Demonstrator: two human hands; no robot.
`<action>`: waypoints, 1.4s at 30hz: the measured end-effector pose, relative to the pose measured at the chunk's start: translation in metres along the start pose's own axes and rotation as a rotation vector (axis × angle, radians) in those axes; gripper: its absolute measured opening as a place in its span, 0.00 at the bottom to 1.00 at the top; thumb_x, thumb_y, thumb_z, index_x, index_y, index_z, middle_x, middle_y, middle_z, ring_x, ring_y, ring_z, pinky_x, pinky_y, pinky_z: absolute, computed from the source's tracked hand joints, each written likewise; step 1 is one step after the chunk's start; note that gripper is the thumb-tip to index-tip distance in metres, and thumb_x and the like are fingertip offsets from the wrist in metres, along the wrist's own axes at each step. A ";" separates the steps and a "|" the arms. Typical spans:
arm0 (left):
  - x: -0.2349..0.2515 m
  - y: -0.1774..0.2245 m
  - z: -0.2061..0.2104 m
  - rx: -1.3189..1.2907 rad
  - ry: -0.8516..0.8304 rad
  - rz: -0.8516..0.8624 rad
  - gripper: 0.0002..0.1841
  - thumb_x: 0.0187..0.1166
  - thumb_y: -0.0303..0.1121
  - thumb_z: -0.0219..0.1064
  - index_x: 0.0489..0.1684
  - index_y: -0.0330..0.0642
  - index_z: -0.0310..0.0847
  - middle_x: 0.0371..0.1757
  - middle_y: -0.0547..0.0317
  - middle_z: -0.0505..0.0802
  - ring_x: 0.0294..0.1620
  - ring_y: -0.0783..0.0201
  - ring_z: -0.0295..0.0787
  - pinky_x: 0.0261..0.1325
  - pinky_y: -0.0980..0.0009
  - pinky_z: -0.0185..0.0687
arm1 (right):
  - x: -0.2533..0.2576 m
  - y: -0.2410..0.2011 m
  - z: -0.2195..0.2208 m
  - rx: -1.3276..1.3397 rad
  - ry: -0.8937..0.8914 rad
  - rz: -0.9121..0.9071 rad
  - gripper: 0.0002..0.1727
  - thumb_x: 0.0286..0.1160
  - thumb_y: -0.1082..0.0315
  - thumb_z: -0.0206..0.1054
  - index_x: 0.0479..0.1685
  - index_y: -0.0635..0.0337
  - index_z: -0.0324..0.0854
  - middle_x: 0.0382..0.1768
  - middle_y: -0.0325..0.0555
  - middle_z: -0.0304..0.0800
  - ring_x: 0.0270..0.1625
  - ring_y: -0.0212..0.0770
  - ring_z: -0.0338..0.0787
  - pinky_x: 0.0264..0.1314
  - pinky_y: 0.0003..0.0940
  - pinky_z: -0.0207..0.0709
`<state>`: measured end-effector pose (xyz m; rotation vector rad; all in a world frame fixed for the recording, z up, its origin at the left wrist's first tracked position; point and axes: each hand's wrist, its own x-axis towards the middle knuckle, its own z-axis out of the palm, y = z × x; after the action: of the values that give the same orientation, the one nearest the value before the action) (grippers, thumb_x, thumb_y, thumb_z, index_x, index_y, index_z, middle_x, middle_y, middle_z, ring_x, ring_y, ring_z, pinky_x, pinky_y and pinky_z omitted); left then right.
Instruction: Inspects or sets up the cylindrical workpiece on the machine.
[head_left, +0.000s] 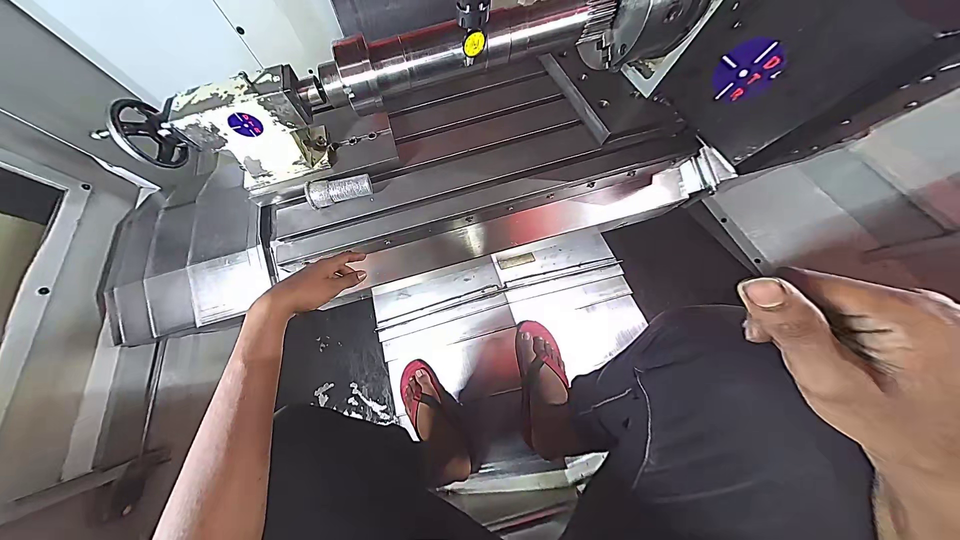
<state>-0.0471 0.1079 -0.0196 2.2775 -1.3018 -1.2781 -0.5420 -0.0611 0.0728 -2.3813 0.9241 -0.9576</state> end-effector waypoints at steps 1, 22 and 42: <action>0.000 0.000 0.000 0.001 0.003 0.003 0.28 0.89 0.48 0.60 0.87 0.50 0.67 0.67 0.40 0.88 0.67 0.47 0.85 0.74 0.44 0.73 | 0.002 0.001 0.000 -0.001 -0.043 -0.015 0.30 0.89 0.40 0.53 0.24 0.54 0.76 0.17 0.30 0.74 0.21 0.18 0.72 0.24 0.20 0.63; -0.001 -0.008 -0.001 0.034 0.019 0.035 0.27 0.89 0.48 0.61 0.84 0.50 0.70 0.64 0.42 0.89 0.65 0.47 0.87 0.72 0.43 0.75 | 0.010 -0.001 0.017 -0.249 -0.419 -0.018 0.29 0.79 0.32 0.54 0.60 0.39 0.86 0.43 0.28 0.94 0.48 0.33 0.92 0.46 0.46 0.84; -0.003 -0.010 -0.002 0.035 0.027 0.044 0.26 0.89 0.46 0.60 0.84 0.49 0.70 0.63 0.43 0.90 0.64 0.49 0.87 0.72 0.45 0.76 | 0.010 0.001 0.016 -0.242 -0.436 -0.004 0.29 0.79 0.32 0.54 0.62 0.39 0.86 0.43 0.27 0.94 0.46 0.31 0.93 0.45 0.45 0.86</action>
<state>-0.0404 0.1156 -0.0220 2.2683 -1.3675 -1.2158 -0.5254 -0.0667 0.0658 -2.6375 0.9005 -0.3113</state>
